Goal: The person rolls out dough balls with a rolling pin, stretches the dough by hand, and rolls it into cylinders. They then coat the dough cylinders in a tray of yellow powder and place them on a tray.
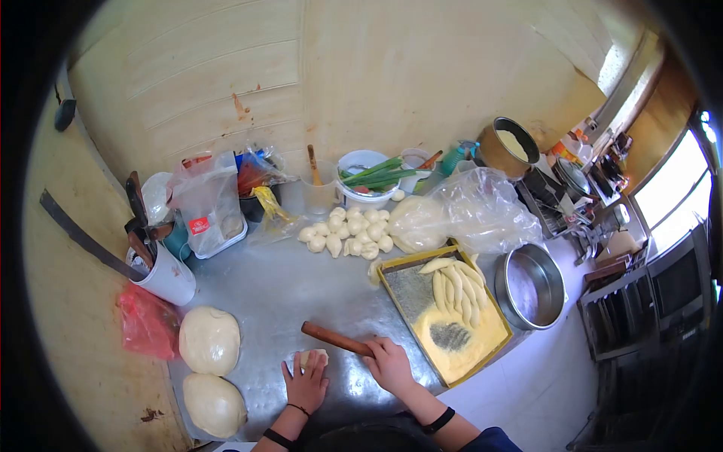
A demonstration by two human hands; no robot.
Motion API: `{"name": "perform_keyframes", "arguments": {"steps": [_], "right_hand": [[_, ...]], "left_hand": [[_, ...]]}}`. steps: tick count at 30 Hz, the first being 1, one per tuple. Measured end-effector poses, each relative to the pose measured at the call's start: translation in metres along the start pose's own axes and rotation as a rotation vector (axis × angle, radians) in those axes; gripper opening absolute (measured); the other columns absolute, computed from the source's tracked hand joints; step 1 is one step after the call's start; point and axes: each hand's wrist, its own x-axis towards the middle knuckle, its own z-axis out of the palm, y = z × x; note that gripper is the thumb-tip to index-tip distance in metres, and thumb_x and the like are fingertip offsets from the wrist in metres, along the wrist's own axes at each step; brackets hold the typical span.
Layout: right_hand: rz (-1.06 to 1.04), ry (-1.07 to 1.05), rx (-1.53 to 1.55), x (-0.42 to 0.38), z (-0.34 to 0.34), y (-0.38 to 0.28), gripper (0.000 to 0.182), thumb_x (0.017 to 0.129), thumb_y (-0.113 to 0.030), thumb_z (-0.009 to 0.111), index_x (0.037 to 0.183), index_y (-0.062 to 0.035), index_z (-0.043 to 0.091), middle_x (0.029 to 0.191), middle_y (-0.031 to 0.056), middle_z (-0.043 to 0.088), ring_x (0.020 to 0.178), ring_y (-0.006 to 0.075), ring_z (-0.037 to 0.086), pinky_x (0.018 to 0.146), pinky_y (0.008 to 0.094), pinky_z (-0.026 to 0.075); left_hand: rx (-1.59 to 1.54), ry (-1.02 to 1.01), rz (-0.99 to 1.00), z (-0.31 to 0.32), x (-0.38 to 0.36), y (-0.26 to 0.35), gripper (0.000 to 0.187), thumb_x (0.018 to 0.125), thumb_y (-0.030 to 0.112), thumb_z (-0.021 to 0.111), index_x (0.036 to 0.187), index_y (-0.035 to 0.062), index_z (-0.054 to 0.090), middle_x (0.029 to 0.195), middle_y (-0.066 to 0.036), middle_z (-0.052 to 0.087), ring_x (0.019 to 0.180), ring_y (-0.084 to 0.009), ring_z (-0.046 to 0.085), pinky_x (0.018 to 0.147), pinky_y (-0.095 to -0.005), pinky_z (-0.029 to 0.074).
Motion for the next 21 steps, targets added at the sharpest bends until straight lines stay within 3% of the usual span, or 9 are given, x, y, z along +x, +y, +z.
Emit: {"name": "perform_keyframes", "arguments": {"steps": [2, 5, 6, 9, 14, 16, 17, 19, 21], "right_hand": [[0.003, -0.007, -0.004, -0.009, -0.002, -0.003, 0.034, 0.083, -0.018, 0.070, 0.115, -0.0084, 0.064, 0.104, 0.0108, 0.060, 0.087, 0.0329, 0.062, 0.075, 0.0432, 0.050], [0.010, -0.024, 0.044, -0.006, -0.003, -0.008, 0.034, 0.082, -0.018, 0.070, 0.114, -0.0081, 0.065, 0.104, 0.0106, 0.060, 0.087, 0.0328, 0.062, 0.075, 0.0431, 0.050], [0.002, -0.026, 0.064, -0.006, -0.001, -0.008, 0.034, 0.081, -0.015, 0.071, 0.113, -0.0071, 0.065, 0.103, 0.0123, 0.061, 0.086, 0.0347, 0.062, 0.074, 0.0438, 0.050], [-0.038, -0.055, 0.075, -0.007, 0.016, -0.007, 0.033, 0.079, -0.015, 0.072, 0.111, -0.0079, 0.065, 0.103, 0.0115, 0.061, 0.088, 0.0332, 0.062, 0.076, 0.0434, 0.049], [-0.200, -0.100, -0.151, 0.002, 0.048, -0.010, 0.034, 0.081, -0.021, 0.072, 0.113, -0.0128, 0.065, 0.102, 0.0045, 0.059, 0.096, 0.0252, 0.059, 0.083, 0.0425, 0.044], [-0.249, -0.123, -0.210, 0.003, 0.058, -0.014, 0.035, 0.081, -0.020, 0.072, 0.114, -0.0129, 0.065, 0.101, 0.0038, 0.058, 0.096, 0.0253, 0.059, 0.083, 0.0434, 0.043], [-0.239, -0.215, -0.211, 0.000, 0.060, -0.017, 0.039, 0.084, -0.024, 0.069, 0.120, -0.0130, 0.063, 0.109, 0.0059, 0.058, 0.102, 0.0263, 0.058, 0.090, 0.0446, 0.042], [-0.233, -0.319, -0.201, -0.004, 0.075, -0.021, 0.043, 0.086, -0.027, 0.065, 0.126, -0.0131, 0.060, 0.117, 0.0081, 0.059, 0.109, 0.0273, 0.058, 0.097, 0.0459, 0.040], [-0.142, -0.309, -0.273, 0.001, 0.099, -0.024, 0.063, 0.087, -0.039, 0.063, 0.142, -0.0137, 0.048, 0.139, 0.0163, 0.051, 0.131, 0.0320, 0.047, 0.110, 0.0546, 0.031]], "left_hand": [[0.003, -0.041, -0.075, 0.001, -0.005, 0.001, 0.079, 0.082, 0.038, 0.069, 0.149, 0.0128, 0.037, 0.157, -0.012, 0.030, 0.146, -0.0419, 0.023, 0.110, -0.0728, 0.016], [-0.111, 0.017, -0.066, -0.001, -0.016, -0.005, 0.080, 0.084, 0.041, 0.066, 0.151, 0.0097, 0.034, 0.158, -0.012, 0.031, 0.147, -0.0376, 0.023, 0.113, -0.0677, 0.018], [-0.222, -0.056, -0.075, 0.000, -0.016, -0.007, 0.083, 0.085, 0.044, 0.063, 0.152, 0.0087, 0.031, 0.160, -0.012, 0.027, 0.149, -0.0313, 0.022, 0.116, -0.0609, 0.017], [-0.199, -0.166, -0.011, 0.019, -0.024, -0.015, 0.084, 0.086, 0.048, 0.059, 0.151, 0.0027, 0.031, 0.159, -0.016, 0.028, 0.148, -0.0317, 0.024, 0.118, -0.0561, 0.018], [-0.306, -0.269, 0.032, -0.045, -0.023, -0.020, 0.075, 0.086, 0.035, 0.063, 0.148, 0.0025, 0.036, 0.153, -0.017, 0.038, 0.144, -0.0343, 0.032, 0.116, -0.0542, 0.024], [-0.271, 0.085, 0.115, -0.050, -0.035, -0.030, 0.073, 0.084, 0.029, 0.066, 0.148, 0.0050, 0.039, 0.153, -0.016, 0.039, 0.142, -0.0340, 0.035, 0.116, -0.0499, 0.027], [-0.269, 0.076, 0.101, -0.050, -0.032, -0.034, 0.073, 0.084, 0.029, 0.066, 0.148, 0.0050, 0.039, 0.153, -0.016, 0.039, 0.142, -0.0340, 0.035, 0.116, -0.0499, 0.027], [-0.222, 0.075, -0.260, -0.044, -0.019, -0.042, 0.073, 0.085, 0.026, 0.065, 0.148, 0.0010, 0.036, 0.154, -0.018, 0.037, 0.144, -0.0339, 0.032, 0.117, -0.0506, 0.026], [-0.311, 0.007, -0.324, -0.011, -0.002, -0.051, 0.072, 0.088, 0.026, 0.060, 0.148, -0.0038, 0.033, 0.154, -0.021, 0.035, 0.146, -0.0365, 0.028, 0.118, -0.0563, 0.019]]}}
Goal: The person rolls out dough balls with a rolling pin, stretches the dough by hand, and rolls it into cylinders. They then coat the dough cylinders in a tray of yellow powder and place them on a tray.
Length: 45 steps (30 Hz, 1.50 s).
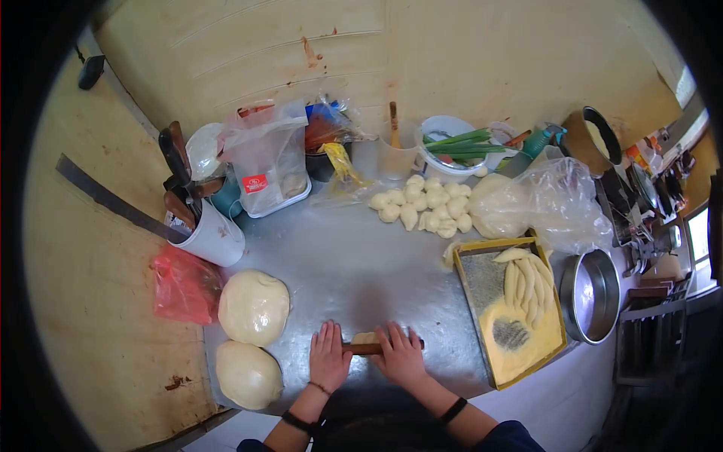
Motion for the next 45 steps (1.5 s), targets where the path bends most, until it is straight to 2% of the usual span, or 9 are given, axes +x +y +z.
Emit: {"name": "perform_keyframes", "arguments": {"steps": [3, 9, 14, 17, 26, 30, 36, 39, 45], "right_hand": [[0.102, -0.011, -0.019, 0.060, 0.010, 0.009, 0.078, 0.088, -0.049, 0.060, 0.152, -0.0141, 0.033, 0.154, 0.0226, 0.034, 0.144, 0.0349, 0.032, 0.115, 0.0632, 0.018], [0.070, 0.104, -0.057, 0.163, -0.001, 0.034, 0.076, 0.090, -0.046, 0.057, 0.154, -0.0151, 0.029, 0.158, 0.0198, 0.027, 0.148, 0.0340, 0.024, 0.114, 0.0640, 0.017], [0.145, 0.028, 0.325, 0.102, -0.015, 0.038, 0.059, 0.092, -0.036, 0.058, 0.143, -0.0090, 0.045, 0.141, 0.0179, 0.046, 0.138, 0.0359, 0.037, 0.116, 0.0540, 0.024], [0.036, 0.004, 0.290, 0.095, -0.016, 0.050, 0.050, 0.093, -0.033, 0.057, 0.136, -0.0064, 0.052, 0.135, 0.0160, 0.050, 0.135, 0.0341, 0.041, 0.116, 0.0506, 0.026], [-0.181, 0.014, 0.020, 0.069, -0.013, 0.056, 0.049, 0.092, -0.031, 0.058, 0.134, -0.0072, 0.054, 0.137, 0.0141, 0.050, 0.135, 0.0280, 0.042, 0.116, 0.0498, 0.026], [-0.180, 0.010, 0.058, 0.066, -0.007, 0.060, 0.052, 0.090, -0.031, 0.060, 0.135, -0.0077, 0.053, 0.136, 0.0146, 0.051, 0.134, 0.0278, 0.043, 0.116, 0.0487, 0.027], [-0.089, 0.001, 0.054, 0.081, 0.001, 0.049, 0.044, 0.086, -0.032, 0.062, 0.123, -0.0092, 0.058, 0.121, 0.0125, 0.057, 0.118, 0.0282, 0.052, 0.105, 0.0448, 0.036], [-0.098, 0.289, -0.120, 0.105, 0.007, 0.040, 0.040, 0.085, -0.032, 0.061, 0.117, -0.0080, 0.058, 0.122, 0.0122, 0.057, 0.117, 0.0286, 0.053, 0.101, 0.0446, 0.039], [0.207, -0.162, 0.098, 0.150, -0.010, 0.047, 0.033, 0.095, -0.040, 0.052, 0.105, -0.0086, 0.055, 0.099, 0.0143, 0.071, 0.096, 0.0306, 0.068, 0.084, 0.0476, 0.050]], "left_hand": [[0.092, -0.031, -0.007, 0.011, 0.054, -0.013, 0.072, 0.090, 0.029, 0.056, 0.149, -0.0027, 0.031, 0.156, -0.020, 0.031, 0.147, -0.0352, 0.024, 0.119, -0.0571, 0.015], [0.152, 0.249, -0.014, -0.012, 0.141, -0.025, 0.063, 0.090, 0.030, 0.056, 0.144, 0.0010, 0.041, 0.151, -0.018, 0.040, 0.142, -0.0330, 0.033, 0.117, -0.0581, 0.016], [-0.077, -0.022, 0.088, -0.012, 0.084, -0.023, 0.061, 0.086, 0.026, 0.061, 0.140, 0.0017, 0.045, 0.139, -0.016, 0.050, 0.133, -0.0334, 0.044, 0.115, -0.0542, 0.025], [-0.010, -0.033, 0.407, -0.002, 0.079, 0.008, 0.062, 0.085, 0.026, 0.063, 0.139, 0.0017, 0.046, 0.143, -0.018, 0.047, 0.135, -0.0343, 0.042, 0.114, -0.0507, 0.029], [0.095, -0.356, 0.450, 0.032, 0.007, 0.025, 0.079, 0.088, 0.047, 0.059, 0.146, -0.0023, 0.037, 0.154, -0.020, 0.036, 0.146, -0.0306, 0.030, 0.118, -0.0456, 0.026], [0.121, -0.236, 0.536, -0.005, 0.003, 0.036, 0.076, 0.087, 0.040, 0.061, 0.147, 0.0001, 0.036, 0.154, -0.021, 0.035, 0.145, -0.0326, 0.031, 0.117, -0.0531, 0.024], [0.074, 0.059, 0.102, 0.005, 0.050, -0.021, 0.064, 0.088, 0.031, 0.060, 0.145, 0.0067, 0.041, 0.150, -0.018, 0.041, 0.141, -0.0349, 0.036, 0.115, -0.0546, 0.024], [0.223, 0.145, 0.130, 0.007, 0.092, -0.028, 0.056, 0.089, 0.029, 0.058, 0.140, 0.0077, 0.046, 0.146, -0.016, 0.044, 0.136, -0.0369, 0.039, 0.111, -0.0548, 0.028], [-0.077, 0.104, 0.058, -0.009, 0.117, -0.029, 0.031, 0.092, 0.025, 0.056, 0.118, 0.0087, 0.058, 0.113, -0.016, 0.062, 0.100, -0.0379, 0.061, 0.085, -0.0510, 0.049]]}}
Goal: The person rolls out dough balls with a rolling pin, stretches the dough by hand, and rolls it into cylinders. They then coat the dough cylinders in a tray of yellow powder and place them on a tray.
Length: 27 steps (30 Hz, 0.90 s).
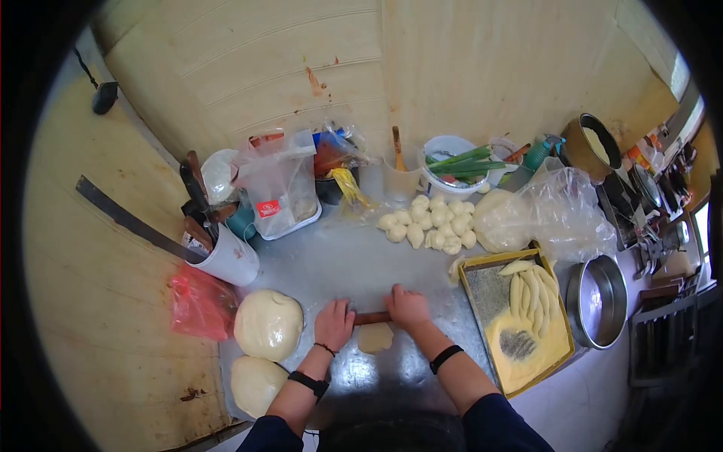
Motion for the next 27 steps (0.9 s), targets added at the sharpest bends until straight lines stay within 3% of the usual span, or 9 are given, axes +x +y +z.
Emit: {"name": "perform_keyframes", "arguments": {"steps": [3, 6, 9, 11, 14, 16, 23, 25, 27], "right_hand": [[0.079, 0.021, 0.084, 0.001, -0.009, -0.004, 0.030, 0.095, -0.039, 0.052, 0.102, -0.0095, 0.054, 0.083, 0.0137, 0.071, 0.080, 0.0318, 0.070, 0.072, 0.0468, 0.053], [0.094, 0.030, 0.108, -0.022, -0.011, -0.004, 0.026, 0.093, -0.035, 0.055, 0.100, -0.0103, 0.054, 0.082, 0.0143, 0.070, 0.074, 0.0358, 0.068, 0.070, 0.0489, 0.053], [-0.068, 0.057, -0.018, -0.045, 0.012, 0.006, 0.035, 0.090, -0.036, 0.059, 0.114, -0.0109, 0.056, 0.108, 0.0182, 0.068, 0.097, 0.0331, 0.067, 0.083, 0.0512, 0.050], [-0.194, 0.273, -0.113, -0.059, 0.009, 0.002, 0.054, 0.087, -0.037, 0.062, 0.132, -0.0088, 0.051, 0.138, 0.0215, 0.052, 0.126, 0.0341, 0.051, 0.102, 0.0540, 0.041], [-0.201, 0.315, -0.124, -0.057, 0.024, 0.000, 0.071, 0.084, -0.039, 0.066, 0.143, -0.0053, 0.044, 0.149, 0.0217, 0.039, 0.139, 0.0380, 0.035, 0.112, 0.0546, 0.029], [-0.192, 0.291, -0.080, -0.084, 0.028, 0.004, 0.072, 0.083, -0.039, 0.067, 0.142, -0.0044, 0.044, 0.148, 0.0218, 0.040, 0.138, 0.0385, 0.037, 0.113, 0.0541, 0.028], [-0.342, 0.146, -0.241, -0.170, 0.063, 0.039, 0.054, 0.086, -0.037, 0.064, 0.127, -0.0030, 0.056, 0.139, 0.0135, 0.052, 0.135, 0.0286, 0.044, 0.113, 0.0512, 0.030], [-0.379, 0.230, -0.219, -0.161, 0.046, 0.034, 0.044, 0.085, -0.036, 0.065, 0.117, -0.0056, 0.061, 0.131, 0.0100, 0.057, 0.132, 0.0259, 0.047, 0.112, 0.0506, 0.031], [-0.291, 0.175, -0.095, -0.138, 0.025, 0.021, 0.056, 0.087, -0.039, 0.062, 0.129, -0.0025, 0.055, 0.140, 0.0138, 0.051, 0.137, 0.0291, 0.042, 0.114, 0.0526, 0.028]], "left_hand": [[-0.042, 0.124, -0.046, 0.003, 0.000, -0.002, 0.021, 0.093, 0.020, 0.055, 0.110, 0.0100, 0.058, 0.101, -0.015, 0.063, 0.090, -0.0393, 0.064, 0.073, -0.0483, 0.052], [-0.112, 0.111, -0.201, -0.018, -0.009, 0.018, 0.025, 0.093, 0.020, 0.056, 0.117, 0.0147, 0.060, 0.107, -0.011, 0.064, 0.096, -0.0350, 0.064, 0.082, -0.0500, 0.050], [0.011, 0.081, -0.009, 0.020, -0.048, 0.020, 0.038, 0.087, 0.011, 0.057, 0.125, 0.0159, 0.059, 0.118, -0.010, 0.061, 0.109, -0.0338, 0.058, 0.090, -0.0557, 0.043], [0.118, 0.072, 0.068, 0.010, -0.035, 0.023, 0.053, 0.087, 0.014, 0.058, 0.139, 0.0130, 0.050, 0.137, -0.015, 0.052, 0.127, -0.0346, 0.049, 0.103, -0.0589, 0.035], [0.322, 0.135, 0.068, 0.000, -0.039, 0.025, 0.068, 0.090, 0.028, 0.062, 0.147, 0.0029, 0.037, 0.150, -0.021, 0.040, 0.136, -0.0374, 0.041, 0.113, -0.0545, 0.030], [0.189, -0.013, 0.032, 0.024, -0.073, 0.013, 0.080, 0.087, 0.030, 0.063, 0.149, -0.0061, 0.027, 0.154, -0.028, 0.029, 0.145, -0.0393, 0.028, 0.118, -0.0537, 0.023], [-0.005, -0.348, 0.079, -0.013, -0.156, 0.051, 0.083, 0.082, 0.023, 0.066, 0.148, -0.0089, 0.028, 0.153, -0.030, 0.031, 0.143, -0.0433, 0.030, 0.117, -0.0548, 0.023], [-0.032, -0.338, 0.064, -0.017, -0.147, 0.053, 0.082, 0.082, 0.024, 0.065, 0.147, -0.0090, 0.028, 0.153, -0.029, 0.031, 0.143, -0.0430, 0.030, 0.117, -0.0557, 0.022], [0.033, -0.237, 0.033, -0.017, -0.129, 0.052, 0.080, 0.086, 0.029, 0.062, 0.148, -0.0077, 0.028, 0.154, -0.027, 0.031, 0.145, -0.0386, 0.029, 0.118, -0.0545, 0.021]]}}
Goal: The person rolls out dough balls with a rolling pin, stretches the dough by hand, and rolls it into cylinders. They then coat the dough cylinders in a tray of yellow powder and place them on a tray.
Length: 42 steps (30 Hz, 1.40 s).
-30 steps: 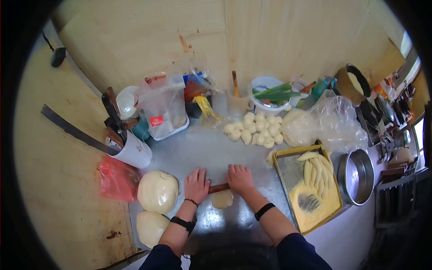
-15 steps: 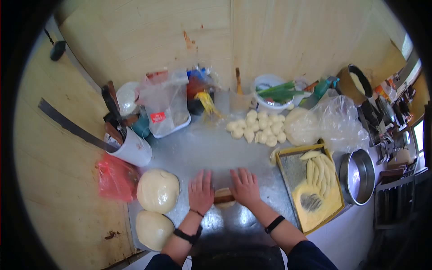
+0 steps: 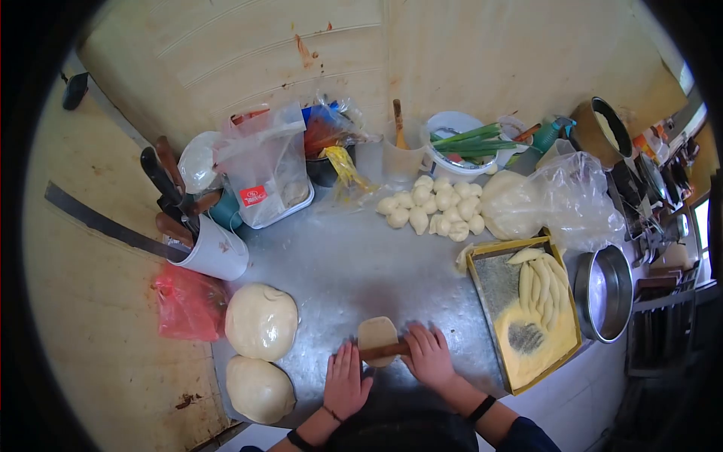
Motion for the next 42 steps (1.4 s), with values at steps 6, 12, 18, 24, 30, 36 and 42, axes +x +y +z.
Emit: {"name": "perform_keyframes", "arguments": {"steps": [6, 12, 18, 24, 30, 36, 42], "right_hand": [[0.145, 0.036, -0.059, 0.133, 0.013, 0.018, 0.076, 0.089, -0.044, 0.059, 0.151, -0.0079, 0.034, 0.156, 0.0225, 0.030, 0.146, 0.0372, 0.026, 0.116, 0.0599, 0.019], [0.139, 0.235, -0.035, 0.193, 0.000, 0.024, 0.067, 0.089, -0.037, 0.059, 0.148, -0.0124, 0.040, 0.151, 0.0170, 0.039, 0.143, 0.0344, 0.032, 0.116, 0.0583, 0.021], [0.204, 0.369, 0.195, 0.131, -0.014, 0.013, 0.058, 0.084, -0.025, 0.066, 0.136, -0.0072, 0.049, 0.138, 0.0154, 0.049, 0.132, 0.0355, 0.043, 0.111, 0.0557, 0.029], [0.277, 0.314, 0.329, 0.048, -0.011, 0.002, 0.057, 0.079, -0.022, 0.069, 0.129, -0.0035, 0.051, 0.128, 0.0164, 0.053, 0.121, 0.0358, 0.049, 0.104, 0.0515, 0.036], [0.333, 0.209, 0.302, 0.022, 0.006, -0.031, 0.053, 0.074, -0.025, 0.076, 0.120, -0.0067, 0.058, 0.119, 0.0148, 0.055, 0.115, 0.0357, 0.052, 0.096, 0.0485, 0.040], [0.277, 0.161, 0.515, 0.017, 0.043, -0.047, 0.029, 0.074, -0.018, 0.075, 0.097, -0.0080, 0.062, 0.104, 0.0085, 0.062, 0.103, 0.0287, 0.059, 0.089, 0.0419, 0.044], [0.058, 0.344, 0.539, 0.022, -0.039, -0.038, 0.016, 0.078, -0.008, 0.066, 0.094, -0.0088, 0.062, 0.095, 0.0084, 0.060, 0.091, 0.0254, 0.060, 0.081, 0.0371, 0.045]], "left_hand": [[0.184, 0.150, -0.081, 0.005, 0.128, -0.049, 0.072, 0.089, 0.031, 0.059, 0.149, -0.0005, 0.033, 0.155, -0.021, 0.033, 0.144, -0.0352, 0.031, 0.117, -0.0556, 0.022], [0.025, -0.054, 0.010, -0.045, 0.176, -0.047, 0.048, 0.089, 0.024, 0.057, 0.134, 0.0083, 0.054, 0.137, -0.013, 0.054, 0.129, -0.0304, 0.049, 0.108, -0.0469, 0.038], [0.097, 0.103, 0.749, 0.000, 0.144, -0.023, 0.028, 0.081, 0.019, 0.066, 0.108, 0.0118, 0.063, 0.113, -0.005, 0.063, 0.103, -0.0263, 0.058, 0.087, -0.0419, 0.047], [0.306, -0.337, 0.566, -0.006, 0.154, -0.021, 0.018, 0.087, 0.018, 0.055, 0.102, 0.0116, 0.062, 0.119, -0.006, 0.061, 0.108, -0.0224, 0.059, 0.090, -0.0386, 0.047], [-0.028, -0.526, 0.564, -0.023, 0.161, -0.023, 0.014, 0.090, 0.020, 0.059, 0.098, 0.0085, 0.059, 0.093, -0.012, 0.061, 0.092, -0.0330, 0.060, 0.079, -0.0434, 0.048], [-0.241, -0.499, 0.473, -0.073, 0.139, -0.009, 0.014, 0.093, 0.019, 0.055, 0.094, 0.0048, 0.053, 0.087, -0.016, 0.059, 0.084, -0.0386, 0.058, 0.075, -0.0451, 0.047], [-0.225, -0.196, 0.616, -0.115, 0.112, -0.006, 0.014, 0.089, 0.018, 0.060, 0.094, 0.0063, 0.053, 0.087, -0.014, 0.057, 0.087, -0.0356, 0.057, 0.075, -0.0453, 0.045]]}}
